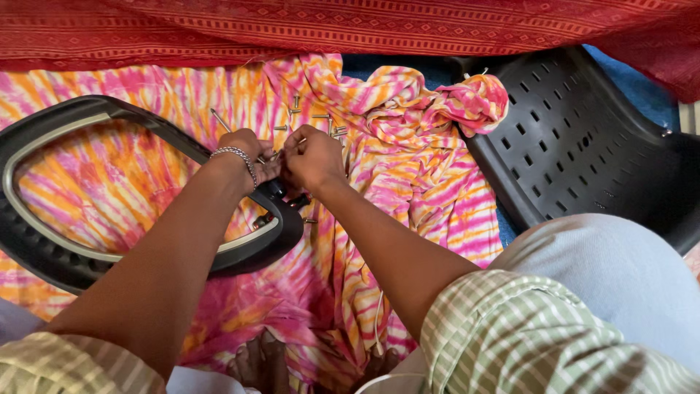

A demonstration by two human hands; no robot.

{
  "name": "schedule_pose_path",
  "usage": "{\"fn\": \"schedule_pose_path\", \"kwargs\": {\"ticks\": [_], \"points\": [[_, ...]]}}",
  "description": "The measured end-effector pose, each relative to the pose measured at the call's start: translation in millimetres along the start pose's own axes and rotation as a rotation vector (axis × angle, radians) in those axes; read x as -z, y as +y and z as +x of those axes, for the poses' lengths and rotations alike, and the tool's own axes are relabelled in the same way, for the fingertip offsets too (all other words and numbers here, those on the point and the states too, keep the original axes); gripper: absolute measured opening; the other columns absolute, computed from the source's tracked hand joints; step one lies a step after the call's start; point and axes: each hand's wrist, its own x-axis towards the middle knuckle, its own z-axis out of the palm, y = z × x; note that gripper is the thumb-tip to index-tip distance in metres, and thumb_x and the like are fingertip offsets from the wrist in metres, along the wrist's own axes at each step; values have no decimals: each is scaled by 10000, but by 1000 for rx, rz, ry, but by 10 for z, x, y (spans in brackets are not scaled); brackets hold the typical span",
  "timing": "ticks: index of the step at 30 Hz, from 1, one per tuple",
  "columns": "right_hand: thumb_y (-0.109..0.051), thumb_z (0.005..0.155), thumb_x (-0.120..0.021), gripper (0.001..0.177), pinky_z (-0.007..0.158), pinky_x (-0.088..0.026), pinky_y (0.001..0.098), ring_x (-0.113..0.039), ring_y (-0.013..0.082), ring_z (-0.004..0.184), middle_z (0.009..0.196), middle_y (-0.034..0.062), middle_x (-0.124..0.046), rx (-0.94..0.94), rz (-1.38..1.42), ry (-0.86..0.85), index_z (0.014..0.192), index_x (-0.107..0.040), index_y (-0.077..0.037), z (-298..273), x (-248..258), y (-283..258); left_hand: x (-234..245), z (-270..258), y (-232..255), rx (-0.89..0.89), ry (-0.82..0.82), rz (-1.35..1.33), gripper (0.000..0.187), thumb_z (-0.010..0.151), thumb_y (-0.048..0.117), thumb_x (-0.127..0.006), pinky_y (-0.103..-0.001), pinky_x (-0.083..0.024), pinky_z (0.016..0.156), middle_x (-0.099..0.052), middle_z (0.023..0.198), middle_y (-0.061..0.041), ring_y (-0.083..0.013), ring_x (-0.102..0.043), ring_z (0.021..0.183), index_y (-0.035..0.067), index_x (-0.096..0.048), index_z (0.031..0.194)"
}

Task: The person assembles a chair by attaching a plastic armrest to the underside of the seat using a screwdriver and multiple screws. They align the armrest, insert screws, and tighten them to secure the part.

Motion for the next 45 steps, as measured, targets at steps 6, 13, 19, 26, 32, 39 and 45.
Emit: {"fn": "schedule_pose_path", "kwargs": {"ticks": [6,13,19,26,32,39,45], "points": [[-176,696,-822,256,779,-606,377,-771,268,835,877,109,-769,-80,-222,-207,904,-713,-76,-132,86,-1,13,141,-24,-197,127,140,237,1000,121,-473,-321,-577,559,-686,809,-125,-215,-704,625,-7,-657,922],[-204,819,-736,177,831,-570,470,-702,385,972,1017,170,-732,70,-499,-285,987,-754,-151,-401,107,-104,-71,347,10,-493,219,962,252,835,215,-664,-443,-549,852,-729,1000,-227,-355,-702,948,40,-761,987],[-235,771,-742,157,822,-568,468,-710,361,943,988,143,-730,88,-549,-326,916,-772,-181,-387,107,-35,-158,437,-111,-924,65,1565,322,857,259,-674,-471,-541,947,-725,1071,-281,-413,-686,1048,-6,-755,1022],[-189,745,-735,201,698,-652,413,-807,323,751,790,119,-786,-163,180,-66,889,-698,-53,-127,220,225,-244,186,3,-772,22,1586,365,739,238,-765,-446,-560,907,-737,1040,-270,-393,-701,972,-17,-776,1000],[-280,763,-824,326,816,-527,489,-658,379,958,1024,178,-689,112,-446,-55,1050,-721,-165,-215,315,18,-101,3,259,-210,-74,69,149,762,130,-559,-357,-353,500,-723,890,-202,-152,-416,517,20,-483,828],[-189,839,-701,181,861,-545,457,-676,351,1011,1103,109,-690,307,-375,-165,1006,-771,-177,-180,87,-139,166,-89,299,-135,-246,-196,19,771,50,-426,-331,-362,503,-531,766,-134,-170,-344,521,54,-442,780],[-198,762,-766,123,848,-552,438,-691,322,990,1048,87,-702,244,-461,-213,876,-796,-162,-188,79,-104,246,-222,298,-111,-326,-266,65,726,-17,-410,-361,-469,626,-537,809,-137,-223,-454,649,43,-415,751]]}}
